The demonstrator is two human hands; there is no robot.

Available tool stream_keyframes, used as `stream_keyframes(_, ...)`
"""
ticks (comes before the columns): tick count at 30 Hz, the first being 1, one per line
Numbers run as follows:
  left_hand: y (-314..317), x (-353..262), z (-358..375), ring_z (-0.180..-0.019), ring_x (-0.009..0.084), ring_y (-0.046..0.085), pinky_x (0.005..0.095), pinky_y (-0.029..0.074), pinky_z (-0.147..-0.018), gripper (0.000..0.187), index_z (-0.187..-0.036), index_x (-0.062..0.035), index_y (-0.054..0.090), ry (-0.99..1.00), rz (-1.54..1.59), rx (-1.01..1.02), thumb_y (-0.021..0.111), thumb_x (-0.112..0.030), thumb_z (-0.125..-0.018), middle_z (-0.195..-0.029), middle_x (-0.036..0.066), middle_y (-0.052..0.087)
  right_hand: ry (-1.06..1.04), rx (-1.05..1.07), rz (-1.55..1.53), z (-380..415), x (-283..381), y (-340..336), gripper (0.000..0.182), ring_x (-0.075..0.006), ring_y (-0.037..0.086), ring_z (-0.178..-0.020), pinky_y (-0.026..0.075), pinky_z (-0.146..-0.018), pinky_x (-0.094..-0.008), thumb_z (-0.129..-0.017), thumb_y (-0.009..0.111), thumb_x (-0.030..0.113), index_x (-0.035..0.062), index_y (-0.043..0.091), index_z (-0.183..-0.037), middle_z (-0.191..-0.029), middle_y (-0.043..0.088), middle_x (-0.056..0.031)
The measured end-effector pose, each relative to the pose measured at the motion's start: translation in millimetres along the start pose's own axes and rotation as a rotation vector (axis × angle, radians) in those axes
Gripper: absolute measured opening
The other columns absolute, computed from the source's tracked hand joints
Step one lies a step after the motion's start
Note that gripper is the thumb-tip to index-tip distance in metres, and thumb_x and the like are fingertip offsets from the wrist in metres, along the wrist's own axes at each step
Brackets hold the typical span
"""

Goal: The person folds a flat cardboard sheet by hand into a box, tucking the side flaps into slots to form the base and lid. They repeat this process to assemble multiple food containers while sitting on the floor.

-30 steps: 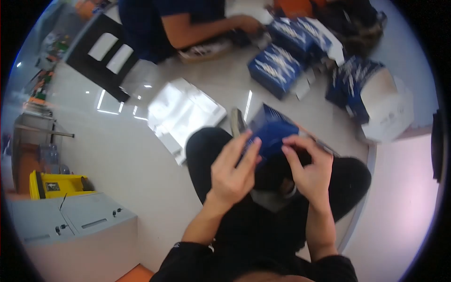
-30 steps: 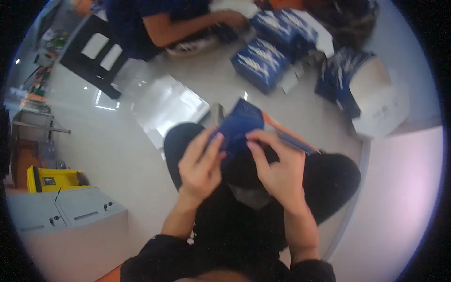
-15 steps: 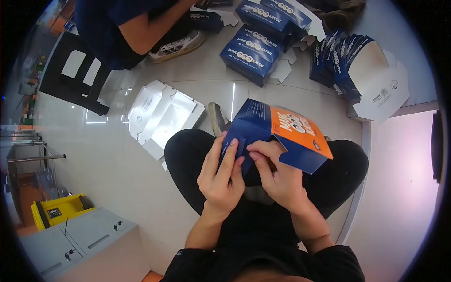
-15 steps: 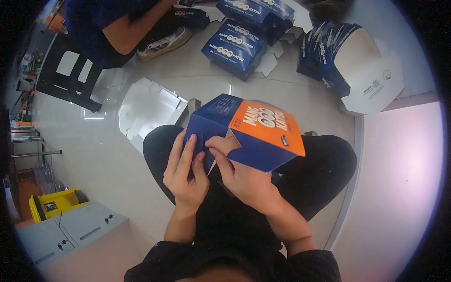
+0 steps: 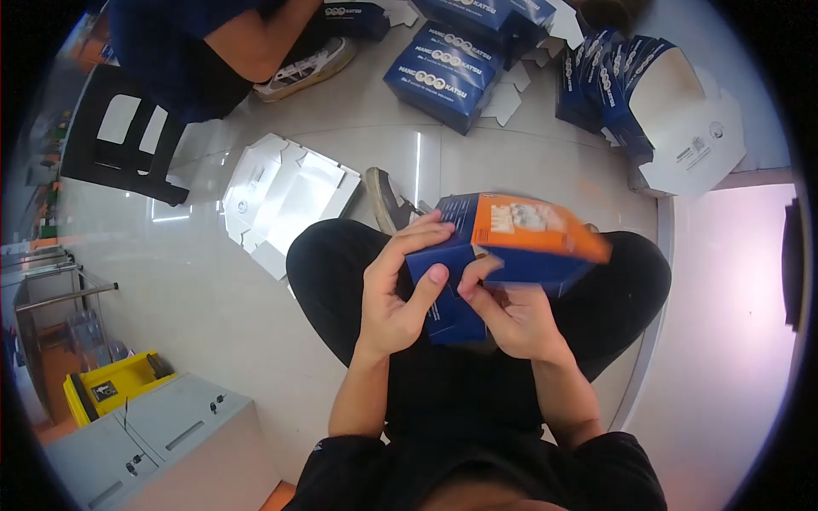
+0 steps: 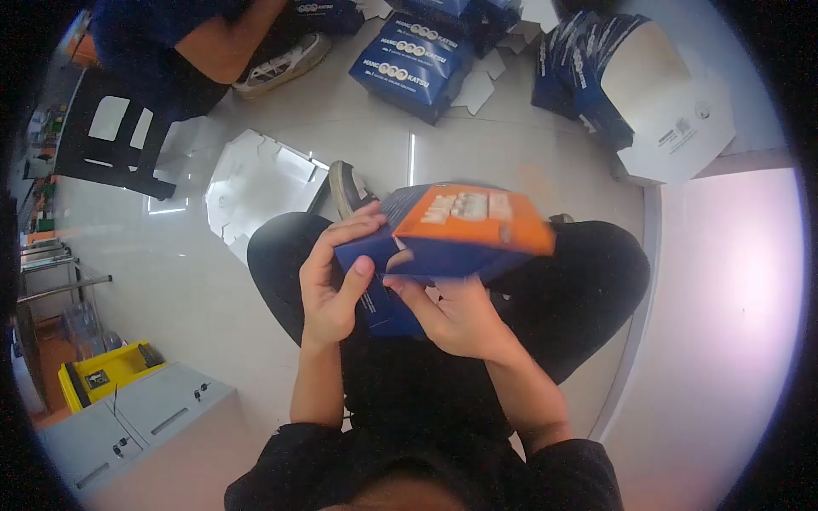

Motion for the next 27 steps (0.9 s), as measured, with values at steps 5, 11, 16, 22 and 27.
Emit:
stream_keyframes(5, -0.5, 7.6, 9.6, -0.122, 0.0351, 0.056, 0.0479, 0.036, -0.109, 0.021, -0.106, 0.0028, 0.065, -0.019, 0.085, -0.012, 0.066, -0.003, -0.086, -0.112, 0.018, 0.068, -0.032, -0.068, 0.097, 4.1, -7.9, 5.9, 0.015, -0.0139, 0.059, -0.079, 0.048, -0.069, -0.0257, -0.085, 0.06, -0.01, 0.0039, 0.06, -0.089, -0.088, 0.058, -0.0041)
stream_keyframes(11, -15.1, 21.1, 13.5, -0.121, 0.0315, 0.058, 0.0439, 0.038, -0.109, 0.02, -0.108, 0.0032, 0.064, -0.067, 0.24, -0.164, 0.064, -0.002, -0.09, -0.114, 0.017, 0.067, 0.019, -0.054, 0.006, 6.2, -6.5, 9.3, 0.013, -0.0131, 0.059, -0.075, 0.049, -0.069, -0.0256, -0.087, 0.064, -0.004, 0.0017, 0.064, -0.098, -0.095, 0.064, -0.008)
stream_keyframes(16, -43.2, 33.6, 23.5, -0.113, 0.0234, 0.063, 0.0348, 0.048, -0.099, 0.032, -0.126, 0.0027, 0.053, -0.234, 0.731, -0.395, 0.056, -0.015, -0.099, -0.123, 0.017, 0.064, -0.338, -0.245, 0.159, 14.6, -5.1, -36.4, 0.03, -0.0264, 0.058, -0.102, 0.048, -0.085, -0.0358, -0.085, 0.071, 0.01, -0.003, 0.06, -0.109, -0.115, 0.061, -0.0222)
stream_keyframes(22, -46.7, 39.7, 41.8, -0.111, 0.0224, 0.063, 0.0345, 0.051, -0.096, 0.046, -0.14, 0.0022, 0.041, -0.377, 0.922, -0.45, 0.044, -0.024, -0.103, -0.129, 0.015, 0.059, -0.238, -0.115, -0.21, 19.6, -31.8, -53.5, 0.158, -0.0401, 0.023, -0.144, 0.027, -0.111, -0.0502, -0.034, 0.101, 0.045, 0.0074, 0.005, -0.154, -0.157, 0.016, -0.0276)
stream_keyframes(27, -32.5, 40.6, 48.7, -0.112, 0.0159, 0.059, 0.0291, 0.048, -0.095, 0.052, -0.146, 0.002, 0.036, -0.322, 0.746, -0.365, 0.044, -0.025, -0.102, -0.128, 0.011, 0.059, -0.157, 0.008, -0.142, 26.0, -55.8, -39.0, 0.169, -0.0411, 0.019, -0.145, 0.017, -0.115, -0.0511, -0.034, 0.101, 0.038, 0.0075, -0.016, -0.153, -0.154, 0.015, -0.027)
Point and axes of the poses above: each hand's wrist, its own z-axis away from the middle knuckle, its own y-axis out of the palm, x = y × z, the point moved 6 cm from there along -z, towards the middle knuckle
